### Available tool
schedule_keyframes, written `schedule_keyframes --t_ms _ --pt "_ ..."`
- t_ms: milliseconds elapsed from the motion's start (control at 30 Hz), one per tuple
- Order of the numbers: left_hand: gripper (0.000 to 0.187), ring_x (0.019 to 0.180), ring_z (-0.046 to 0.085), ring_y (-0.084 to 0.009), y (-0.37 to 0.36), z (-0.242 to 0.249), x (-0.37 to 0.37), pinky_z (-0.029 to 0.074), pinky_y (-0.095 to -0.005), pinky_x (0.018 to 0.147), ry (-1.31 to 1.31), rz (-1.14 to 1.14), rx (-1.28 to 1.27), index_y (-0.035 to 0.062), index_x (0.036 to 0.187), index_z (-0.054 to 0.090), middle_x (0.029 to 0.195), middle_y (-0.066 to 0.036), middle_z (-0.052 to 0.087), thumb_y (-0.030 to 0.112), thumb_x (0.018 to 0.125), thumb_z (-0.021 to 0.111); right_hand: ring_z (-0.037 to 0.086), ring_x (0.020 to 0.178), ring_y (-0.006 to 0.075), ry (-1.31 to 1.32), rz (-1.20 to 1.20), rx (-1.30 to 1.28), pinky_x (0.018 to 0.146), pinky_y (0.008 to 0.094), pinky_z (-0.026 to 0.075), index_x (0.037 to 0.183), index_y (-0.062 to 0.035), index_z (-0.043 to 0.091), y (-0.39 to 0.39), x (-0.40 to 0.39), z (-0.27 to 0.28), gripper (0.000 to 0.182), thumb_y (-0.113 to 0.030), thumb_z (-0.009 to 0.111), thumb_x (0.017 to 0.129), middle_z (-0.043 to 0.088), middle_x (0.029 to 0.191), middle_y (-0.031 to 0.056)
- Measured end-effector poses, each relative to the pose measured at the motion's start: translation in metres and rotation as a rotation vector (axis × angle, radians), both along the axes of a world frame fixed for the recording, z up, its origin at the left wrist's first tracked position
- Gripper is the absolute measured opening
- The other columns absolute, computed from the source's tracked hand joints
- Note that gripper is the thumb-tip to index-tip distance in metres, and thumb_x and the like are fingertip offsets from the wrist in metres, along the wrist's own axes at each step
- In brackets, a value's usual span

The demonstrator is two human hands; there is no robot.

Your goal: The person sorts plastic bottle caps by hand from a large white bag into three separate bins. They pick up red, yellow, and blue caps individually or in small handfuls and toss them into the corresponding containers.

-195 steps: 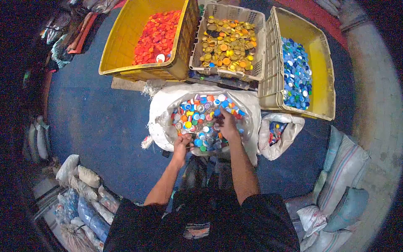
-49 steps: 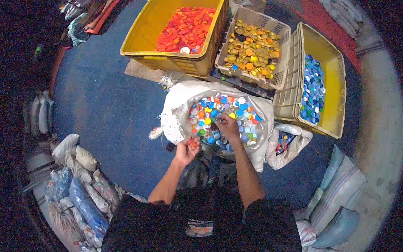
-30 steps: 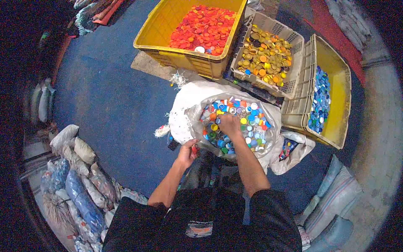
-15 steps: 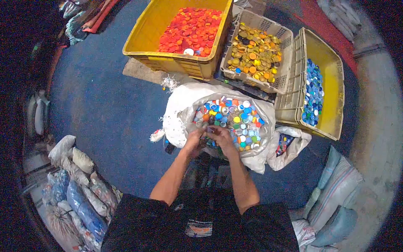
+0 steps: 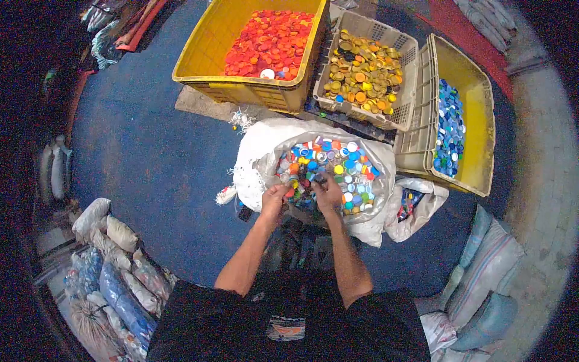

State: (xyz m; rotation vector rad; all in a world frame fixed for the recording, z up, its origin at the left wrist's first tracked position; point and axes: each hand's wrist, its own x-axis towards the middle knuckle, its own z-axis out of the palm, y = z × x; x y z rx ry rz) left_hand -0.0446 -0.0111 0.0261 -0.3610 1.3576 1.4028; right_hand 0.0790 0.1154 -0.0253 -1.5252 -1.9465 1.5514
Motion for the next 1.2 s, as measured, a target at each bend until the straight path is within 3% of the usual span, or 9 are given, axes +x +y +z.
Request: schedule_keyframes --t_ms 100,200,367,700,900,1000,1100,1133,1200 --pt "0.017 0.060 0.049 -0.0068 -0.003 -0.003 -0.001 0.040 -0.0238 0.049 -0.031 0.101 -0.033 0.0101 0.090 0.057 0.073 0.003 0.055 0.026 0.088 0.063 0.066 0.081 0.0262 -0.075 0.167 0.121 0.073 0.0361 0.051 0.104 -0.0068 0.064 0.003 -0.003 0.007 0.031 -0.020 0.069 0.077 0.067 0.089 0.0128" --pt "0.016 0.071 0.058 -0.0109 -0.006 0.000 -0.003 0.048 -0.0268 0.059 -0.124 0.231 0.018 0.0086 0.093 0.057 0.080 -0.001 0.059 0.023 0.088 0.060 0.065 0.076 0.0287 -0.179 0.354 0.354 0.069 0.0373 0.051 0.103 -0.0080 0.066 0.006 -0.018 0.010 0.024 -0.019 0.064 0.082 0.067 0.083 0.0165" --pt "0.022 0.084 0.062 -0.0209 -0.032 -0.014 -0.006 0.052 -0.0330 0.073 -0.272 0.351 0.159 0.0025 0.101 0.056 0.093 -0.010 0.063 0.019 0.086 0.055 0.063 0.084 0.0368 -0.253 0.556 0.394 0.074 0.0481 0.050 0.097 -0.0085 0.067 0.013 -0.054 0.020 0.022 -0.024 0.059 0.083 0.065 0.089 0.0181" --pt "0.017 0.074 0.059 -0.0199 -0.057 0.001 -0.015 0.049 -0.0318 0.060 -0.253 0.405 0.230 0.0064 0.095 0.056 0.078 -0.006 0.059 0.018 0.083 0.056 0.064 0.089 0.0357 -0.372 0.782 0.279 0.078 0.0475 0.051 0.097 -0.0102 0.067 0.018 -0.084 0.017 0.022 -0.017 0.051 0.084 0.067 0.095 0.0170" --pt "0.017 0.062 0.056 -0.0143 -0.044 0.001 -0.015 0.045 -0.0284 0.053 -0.188 0.306 0.048 0.0103 0.087 0.056 0.073 0.000 0.057 0.026 0.086 0.063 0.065 0.084 0.0352 -0.185 0.568 0.298 0.077 0.0450 0.052 0.094 -0.0071 0.066 0.019 -0.072 0.019 0.017 -0.017 0.060 0.082 0.067 0.092 0.0176" --pt "0.022 0.057 0.053 -0.0114 -0.033 -0.002 -0.015 0.043 -0.0257 0.051 -0.013 0.128 -0.042 0.0101 0.083 0.058 0.067 0.003 0.054 0.030 0.084 0.068 0.066 0.077 0.0282 -0.059 0.320 0.125 0.069 0.0382 0.052 0.093 -0.0025 0.064 0.021 -0.054 0.008 0.017 -0.015 0.064 0.081 0.067 0.085 0.0151" --pt "0.019 0.053 0.053 -0.0111 -0.020 -0.018 -0.012 0.043 -0.0255 0.051 0.307 -0.074 -0.117 0.0062 0.082 0.062 0.065 0.001 0.056 0.024 0.082 0.070 0.061 0.065 0.0188 0.077 0.061 -0.226 0.058 0.0311 0.048 0.090 0.0007 0.062 0.024 -0.026 0.011 0.014 -0.011 0.063 0.082 0.065 0.078 0.0084" --pt "0.018 0.053 0.053 -0.0117 -0.012 -0.025 -0.011 0.044 -0.0265 0.052 0.503 -0.163 -0.161 0.0048 0.083 0.064 0.066 -0.001 0.058 0.022 0.082 0.069 0.054 0.060 0.0129 0.346 -0.088 -0.482 0.053 0.0281 0.043 0.087 -0.0004 0.060 0.023 -0.016 0.020 0.011 -0.010 0.060 0.082 0.061 0.075 0.0037" --pt "0.019 0.056 0.056 -0.0151 0.002 -0.029 -0.012 0.047 -0.0297 0.055 0.784 -0.333 -0.245 0.0022 0.087 0.066 0.070 -0.007 0.062 0.020 0.080 0.069 0.054 0.061 0.0127 0.594 -0.274 -0.742 0.052 0.0286 0.043 0.085 -0.0010 0.060 0.023 0.005 0.014 0.010 -0.009 0.057 0.081 0.060 0.075 0.0046"
